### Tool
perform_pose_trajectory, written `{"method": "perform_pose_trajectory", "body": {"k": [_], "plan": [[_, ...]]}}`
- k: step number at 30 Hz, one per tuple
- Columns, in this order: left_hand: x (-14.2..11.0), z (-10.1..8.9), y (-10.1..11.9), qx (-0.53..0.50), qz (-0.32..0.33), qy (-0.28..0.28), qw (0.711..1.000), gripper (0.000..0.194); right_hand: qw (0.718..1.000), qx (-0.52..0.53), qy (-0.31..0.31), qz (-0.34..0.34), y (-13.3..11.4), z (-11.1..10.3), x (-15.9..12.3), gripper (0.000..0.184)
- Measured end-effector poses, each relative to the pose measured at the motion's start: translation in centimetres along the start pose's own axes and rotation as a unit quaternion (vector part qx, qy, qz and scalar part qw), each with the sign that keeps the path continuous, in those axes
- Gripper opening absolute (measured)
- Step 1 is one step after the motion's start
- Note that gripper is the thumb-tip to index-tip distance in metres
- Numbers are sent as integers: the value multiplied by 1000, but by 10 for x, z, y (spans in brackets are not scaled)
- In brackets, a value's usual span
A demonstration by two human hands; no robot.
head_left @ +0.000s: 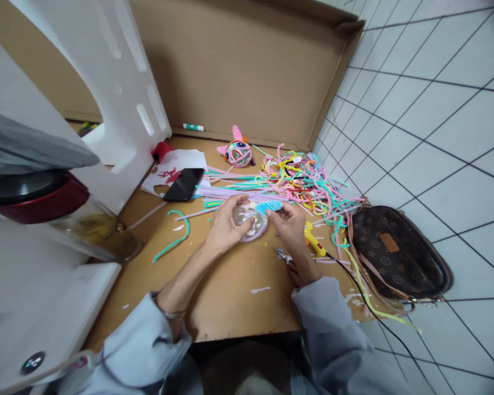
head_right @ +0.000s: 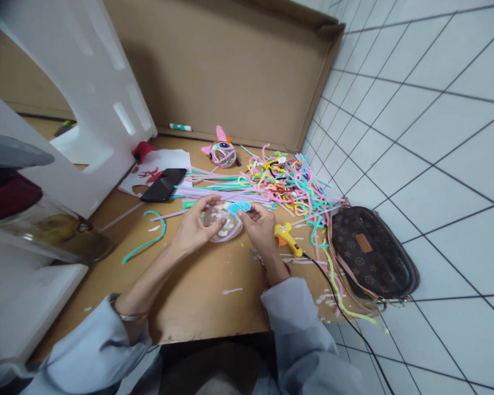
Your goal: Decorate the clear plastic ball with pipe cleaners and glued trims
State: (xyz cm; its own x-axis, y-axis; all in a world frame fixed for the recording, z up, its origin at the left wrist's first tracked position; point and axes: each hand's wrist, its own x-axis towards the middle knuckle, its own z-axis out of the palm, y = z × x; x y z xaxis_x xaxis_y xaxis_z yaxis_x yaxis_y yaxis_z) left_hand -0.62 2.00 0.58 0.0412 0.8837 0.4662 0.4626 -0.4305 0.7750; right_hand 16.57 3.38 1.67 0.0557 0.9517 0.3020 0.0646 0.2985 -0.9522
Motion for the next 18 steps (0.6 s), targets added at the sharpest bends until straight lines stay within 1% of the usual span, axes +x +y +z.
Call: {"method": "perform_pose_trajectory", "body": {"k": [15,18], "plan": [[-1,2,-1,2,10,1,1000,52,1000,-6,-5,4,4,2,2,19],[-2,2,0,1,13,-3,1000,49,1000,-9,-2,10,6,3,2,19]]}}
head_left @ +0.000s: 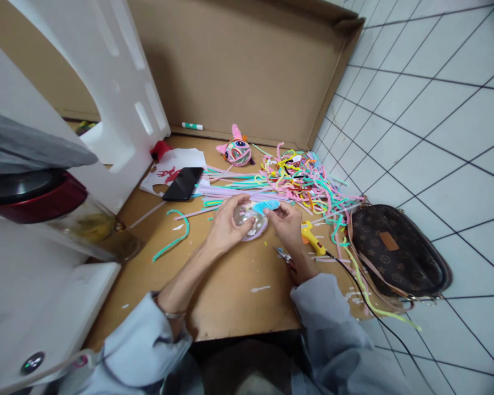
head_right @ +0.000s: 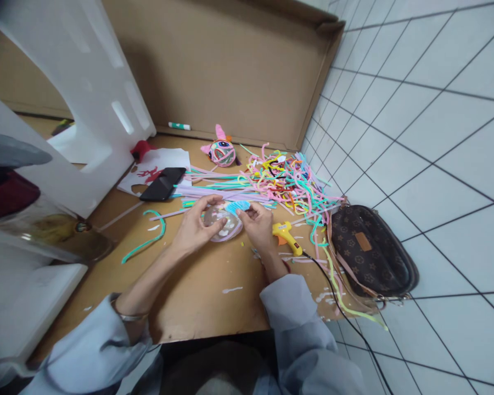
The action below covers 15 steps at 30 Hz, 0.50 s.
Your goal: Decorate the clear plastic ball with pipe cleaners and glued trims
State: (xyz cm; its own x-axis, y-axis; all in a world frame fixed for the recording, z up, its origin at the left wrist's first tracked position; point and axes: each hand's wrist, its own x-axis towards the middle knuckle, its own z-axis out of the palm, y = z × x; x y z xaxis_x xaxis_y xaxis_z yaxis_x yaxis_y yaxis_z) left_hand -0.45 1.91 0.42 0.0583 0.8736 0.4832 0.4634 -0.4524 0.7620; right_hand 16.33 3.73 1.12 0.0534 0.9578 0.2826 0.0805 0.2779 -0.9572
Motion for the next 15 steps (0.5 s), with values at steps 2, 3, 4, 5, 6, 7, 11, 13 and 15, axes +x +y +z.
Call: {"method": "perform_pose_trajectory", "body": {"k": [2,3,4,5,6,7,11,13,15], "plan": [[0,0,1,3,3,-2,1000,44,1000,3,-1,3,1,1,0,19],[0,-1,1,4,3,-2,1000,42,1000,6,-2,3,1,1,0,19],[0,-1,1,6,3,-1,1000,40,1000,10,-2,2,1,1,1,19],[0,-1,2,7,3,-1,1000,38,1000,12,-4,0,1,1,1,19],[0,-1,2,8,4,0,1000,37,1000,13,-5,-1,1,1,1,19],[0,-1,2,9,6,0,1000,36,1000,14,-6,-2,1,1,1,19],[0,0,3,12,29,4,1000,25,1000,12,-9,-6,1,0,2,19],[1,0,3,11,46,3,999,19,1000,9,-12,-7,1,0,3,18],[1,-1,3,10,61,0,998,15,1000,7,-14,-9,1,0,3,19]]}}
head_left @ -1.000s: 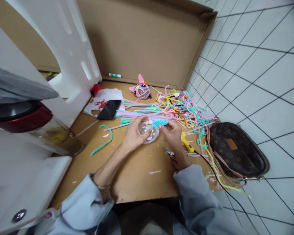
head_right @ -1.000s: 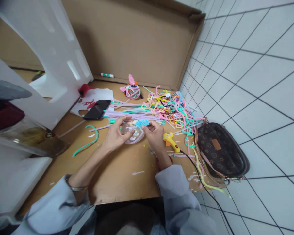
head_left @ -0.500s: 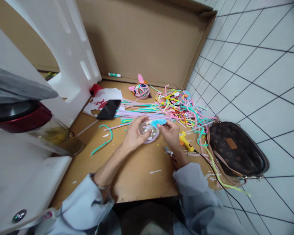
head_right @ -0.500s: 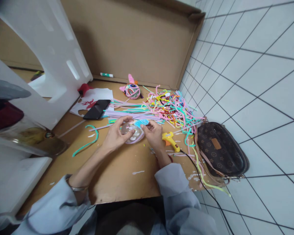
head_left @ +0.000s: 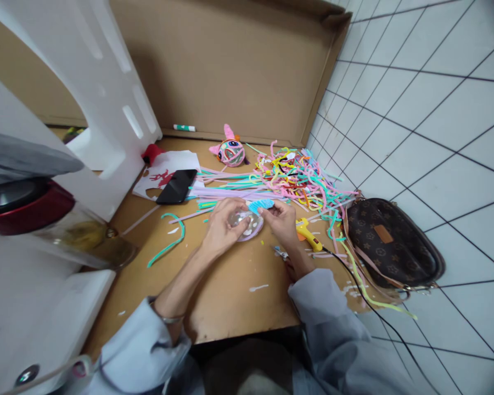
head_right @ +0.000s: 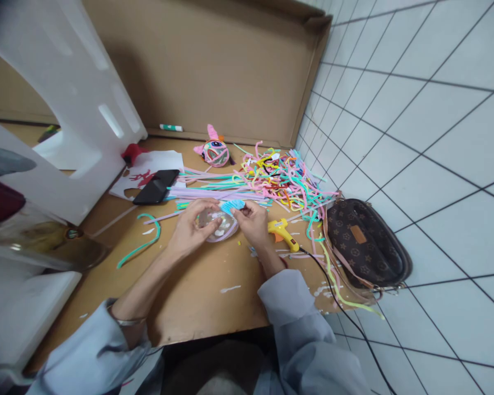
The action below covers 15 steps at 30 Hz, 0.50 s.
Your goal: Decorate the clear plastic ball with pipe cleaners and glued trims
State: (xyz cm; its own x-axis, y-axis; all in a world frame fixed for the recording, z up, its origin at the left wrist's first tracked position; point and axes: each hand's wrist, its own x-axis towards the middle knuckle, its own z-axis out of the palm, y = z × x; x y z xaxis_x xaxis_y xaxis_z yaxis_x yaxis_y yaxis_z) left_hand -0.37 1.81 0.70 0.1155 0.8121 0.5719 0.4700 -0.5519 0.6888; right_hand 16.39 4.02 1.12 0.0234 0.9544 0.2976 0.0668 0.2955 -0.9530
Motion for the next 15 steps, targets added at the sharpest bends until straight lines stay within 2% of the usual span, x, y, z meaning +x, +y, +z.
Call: {"method": "perform_pose_trajectory", "body": {"k": [15], "plan": [[-1,-2,0,16,-2,-29,999,24,1000,-12,-5,-12,5,0,1,22]]}}
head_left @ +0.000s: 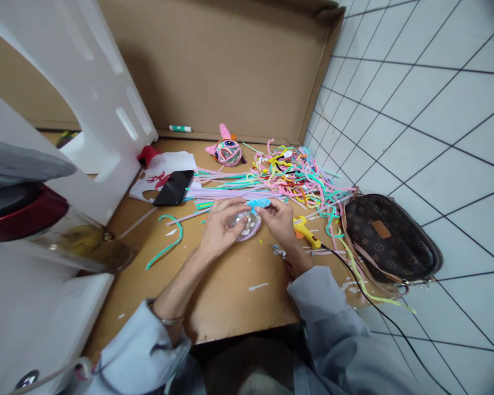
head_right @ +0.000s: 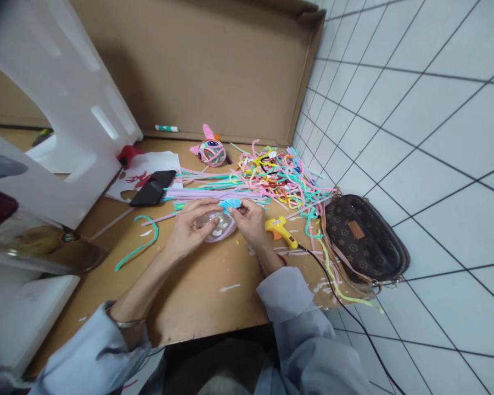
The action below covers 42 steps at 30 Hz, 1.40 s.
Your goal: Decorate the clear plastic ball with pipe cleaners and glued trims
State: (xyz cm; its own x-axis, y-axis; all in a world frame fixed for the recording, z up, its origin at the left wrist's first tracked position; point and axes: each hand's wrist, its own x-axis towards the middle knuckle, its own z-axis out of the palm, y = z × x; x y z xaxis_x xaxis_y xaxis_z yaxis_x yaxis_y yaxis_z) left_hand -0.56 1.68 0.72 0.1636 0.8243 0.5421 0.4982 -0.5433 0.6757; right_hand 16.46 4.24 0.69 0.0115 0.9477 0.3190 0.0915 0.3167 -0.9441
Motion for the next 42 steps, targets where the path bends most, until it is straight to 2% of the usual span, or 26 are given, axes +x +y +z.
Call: {"method": "perform_pose_trajectory", "body": {"k": [9,19,31,36,42], "plan": [[-1,1,-4,6,0,5,1000,25,1000,2,2,-4,6,-1,0,19],[0,1,-4,13,-1,2,1000,24,1000,23,-2,12,0,0,-1,21],[-1,2,-2,-5,11,14,1000,25,1000,13,13,0,17,2,-1,19],[1,2,-2,-20,10,37,999,35,1000,15,13,11,12,3,-2,20],[-1,3,-1,-21,-5,38,999,33,1000,13,10,20,5,2,-2,20]]}}
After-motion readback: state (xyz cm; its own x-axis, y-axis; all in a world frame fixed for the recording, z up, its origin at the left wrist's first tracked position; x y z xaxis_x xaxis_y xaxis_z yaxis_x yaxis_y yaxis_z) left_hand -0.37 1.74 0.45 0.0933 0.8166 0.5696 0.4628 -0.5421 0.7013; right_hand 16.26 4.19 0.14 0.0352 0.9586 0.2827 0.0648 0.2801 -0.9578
